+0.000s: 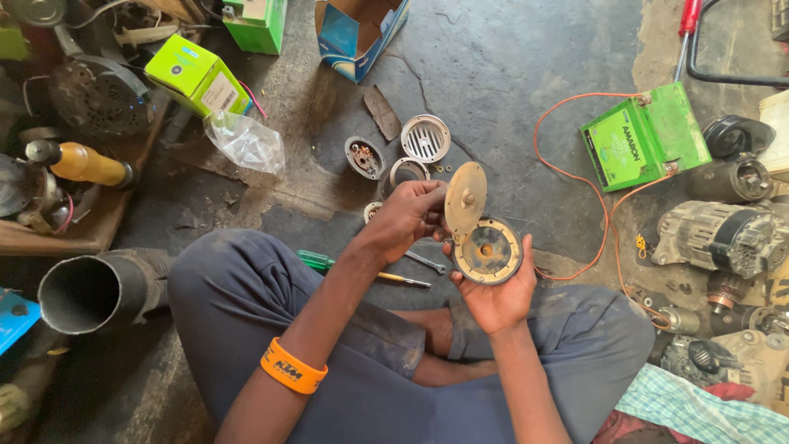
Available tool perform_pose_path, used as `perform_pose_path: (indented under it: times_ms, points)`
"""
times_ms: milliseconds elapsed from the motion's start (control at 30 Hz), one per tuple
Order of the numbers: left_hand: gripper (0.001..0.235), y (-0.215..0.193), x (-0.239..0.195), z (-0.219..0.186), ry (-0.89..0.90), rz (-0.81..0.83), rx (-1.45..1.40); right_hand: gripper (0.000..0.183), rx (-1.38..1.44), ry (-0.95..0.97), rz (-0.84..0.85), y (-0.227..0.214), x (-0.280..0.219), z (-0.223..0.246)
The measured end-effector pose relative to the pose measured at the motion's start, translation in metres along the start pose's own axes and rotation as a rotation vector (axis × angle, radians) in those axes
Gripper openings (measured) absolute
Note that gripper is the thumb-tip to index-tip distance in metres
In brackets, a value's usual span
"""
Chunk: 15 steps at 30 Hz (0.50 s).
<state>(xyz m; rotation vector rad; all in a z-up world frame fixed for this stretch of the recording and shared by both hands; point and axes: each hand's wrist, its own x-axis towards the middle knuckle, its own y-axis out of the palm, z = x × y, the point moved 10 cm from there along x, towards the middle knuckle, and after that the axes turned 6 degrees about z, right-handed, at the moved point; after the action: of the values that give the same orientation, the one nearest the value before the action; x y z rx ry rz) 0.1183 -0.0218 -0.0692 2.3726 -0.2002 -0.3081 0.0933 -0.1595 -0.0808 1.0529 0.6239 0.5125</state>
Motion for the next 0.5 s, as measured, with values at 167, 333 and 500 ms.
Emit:
perform_pose_path:
  times_ms: [167, 333, 500]
  points:
    - [0.024, -0.001, 0.0, -0.004, 0.007, -0.041, 0.04, 0.073, -0.008, -0.003, 0.014, 0.003, 0.001, 0.001]
    - [0.023, 0.0, -0.004, -0.021, 0.084, -0.096, 0.094, 0.073, 0.032, 0.004, 0.011, -0.001, 0.0, 0.001]
    - [0.019, 0.003, -0.017, -0.065, 0.269, -0.325, 0.499, 0.073, 0.07, -0.043, 0.034, -0.013, 0.002, 0.021]
